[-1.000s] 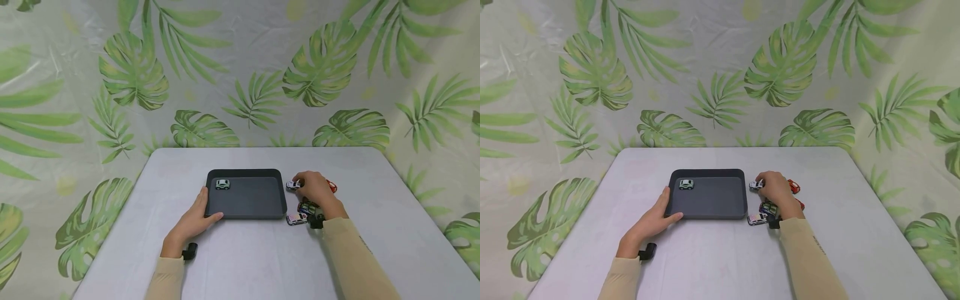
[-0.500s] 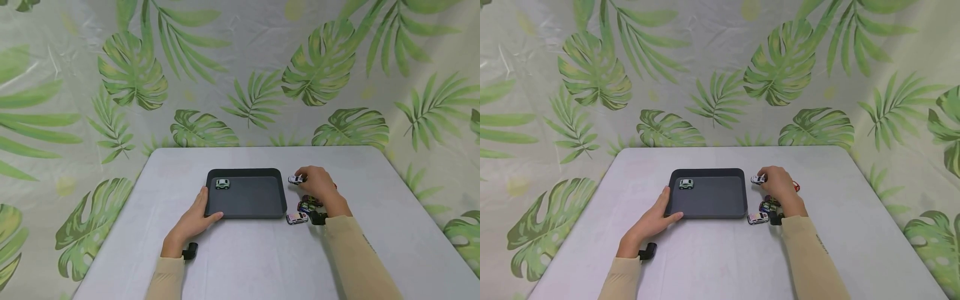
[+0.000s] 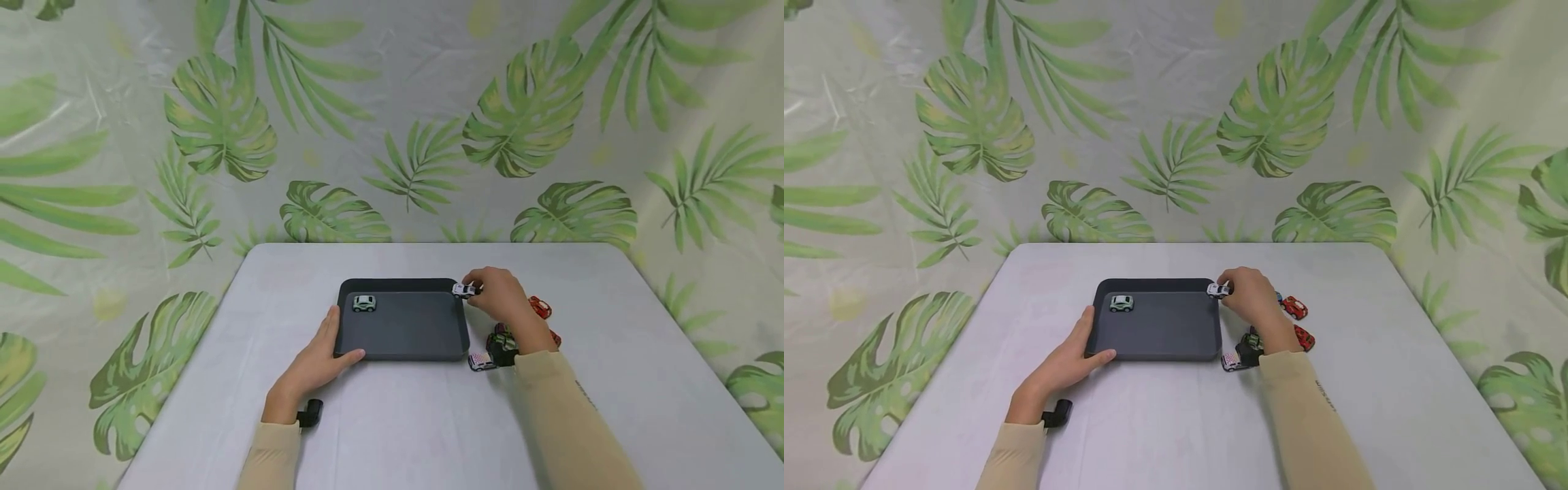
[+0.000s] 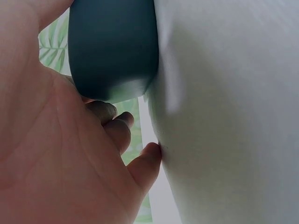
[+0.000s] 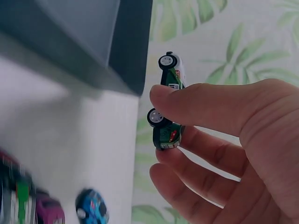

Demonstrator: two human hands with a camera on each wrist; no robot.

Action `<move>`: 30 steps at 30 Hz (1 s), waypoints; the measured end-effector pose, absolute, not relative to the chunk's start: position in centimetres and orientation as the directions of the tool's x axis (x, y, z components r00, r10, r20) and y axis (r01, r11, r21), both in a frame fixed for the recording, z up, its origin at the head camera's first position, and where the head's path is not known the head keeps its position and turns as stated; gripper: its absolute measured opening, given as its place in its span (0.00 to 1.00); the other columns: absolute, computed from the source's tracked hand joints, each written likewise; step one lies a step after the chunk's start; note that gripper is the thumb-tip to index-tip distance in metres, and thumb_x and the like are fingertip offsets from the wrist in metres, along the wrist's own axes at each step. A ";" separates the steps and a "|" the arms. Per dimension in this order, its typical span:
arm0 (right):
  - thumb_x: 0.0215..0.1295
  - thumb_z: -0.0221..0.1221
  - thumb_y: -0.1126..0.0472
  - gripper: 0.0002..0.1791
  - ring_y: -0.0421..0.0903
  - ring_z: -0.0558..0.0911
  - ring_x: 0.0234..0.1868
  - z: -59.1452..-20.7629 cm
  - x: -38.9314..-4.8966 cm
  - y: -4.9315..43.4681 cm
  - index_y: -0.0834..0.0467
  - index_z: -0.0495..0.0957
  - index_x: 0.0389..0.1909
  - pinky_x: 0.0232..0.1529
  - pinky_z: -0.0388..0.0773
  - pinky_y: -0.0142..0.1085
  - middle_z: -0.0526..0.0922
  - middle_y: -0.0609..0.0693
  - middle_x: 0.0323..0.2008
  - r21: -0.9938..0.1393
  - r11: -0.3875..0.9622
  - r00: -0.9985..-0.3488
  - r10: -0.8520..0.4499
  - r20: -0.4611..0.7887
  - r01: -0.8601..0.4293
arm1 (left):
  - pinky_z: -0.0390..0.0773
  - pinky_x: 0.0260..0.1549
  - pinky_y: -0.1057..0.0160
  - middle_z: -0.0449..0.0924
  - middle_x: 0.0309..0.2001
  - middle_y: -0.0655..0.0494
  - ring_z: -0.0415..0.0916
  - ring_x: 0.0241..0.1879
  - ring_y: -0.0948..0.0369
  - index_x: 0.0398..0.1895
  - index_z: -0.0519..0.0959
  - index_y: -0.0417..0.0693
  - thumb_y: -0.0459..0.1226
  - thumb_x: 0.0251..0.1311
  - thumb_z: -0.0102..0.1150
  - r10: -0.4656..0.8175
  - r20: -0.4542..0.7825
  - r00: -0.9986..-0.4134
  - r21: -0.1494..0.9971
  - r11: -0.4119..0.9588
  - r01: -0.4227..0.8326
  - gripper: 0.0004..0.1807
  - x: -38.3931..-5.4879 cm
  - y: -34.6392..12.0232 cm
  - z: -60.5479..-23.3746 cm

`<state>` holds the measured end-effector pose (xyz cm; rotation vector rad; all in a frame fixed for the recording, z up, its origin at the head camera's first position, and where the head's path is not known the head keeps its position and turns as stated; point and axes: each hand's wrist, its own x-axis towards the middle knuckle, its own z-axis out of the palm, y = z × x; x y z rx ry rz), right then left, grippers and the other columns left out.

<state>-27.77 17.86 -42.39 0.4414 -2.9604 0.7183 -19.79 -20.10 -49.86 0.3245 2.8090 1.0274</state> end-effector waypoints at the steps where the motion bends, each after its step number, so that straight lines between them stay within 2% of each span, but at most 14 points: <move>1: 0.59 0.70 0.64 0.19 0.55 0.82 0.40 -42.4 -27.8 17.4 0.56 0.85 0.53 0.40 0.78 0.51 0.85 0.58 0.44 -0.435 0.851 -0.955 -0.267 0.126 -0.295 | 0.47 0.73 0.45 0.28 0.81 0.54 0.31 0.79 0.57 0.82 0.30 0.50 0.62 0.64 0.59 0.246 -0.050 -0.968 0.649 0.745 0.156 0.60 -19.7 -20.1 -49.9; 9: 0.59 0.71 0.62 0.18 0.52 0.83 0.45 -42.5 -28.1 13.7 0.53 0.86 0.51 0.44 0.79 0.51 0.86 0.52 0.46 -0.431 0.851 -0.953 -0.284 0.101 -0.299 | 0.49 0.73 0.45 0.29 0.81 0.56 0.33 0.79 0.56 0.82 0.30 0.50 0.63 0.64 0.58 0.235 -0.060 -0.970 0.639 0.756 0.143 0.60 -19.6 -20.4 -50.1; 19: 0.59 0.72 0.61 0.17 0.49 0.83 0.46 -42.9 -28.4 9.8 0.51 0.86 0.50 0.46 0.79 0.49 0.86 0.48 0.45 -0.424 0.836 -0.936 -0.338 0.101 -0.348 | 0.49 0.73 0.45 0.31 0.81 0.52 0.35 0.79 0.54 0.82 0.31 0.47 0.63 0.64 0.59 0.237 -0.042 -0.971 0.637 0.755 0.157 0.60 -19.8 -20.6 -49.7; 30: 0.60 0.73 0.57 0.18 0.47 0.83 0.45 -44.6 -28.3 5.8 0.46 0.86 0.52 0.43 0.81 0.46 0.85 0.48 0.46 -0.353 0.843 -0.911 -0.404 0.083 -0.405 | 0.50 0.73 0.45 0.32 0.81 0.54 0.36 0.79 0.56 0.82 0.32 0.49 0.62 0.65 0.59 0.225 -0.048 -0.973 0.659 0.740 0.139 0.59 -20.0 -20.2 -49.8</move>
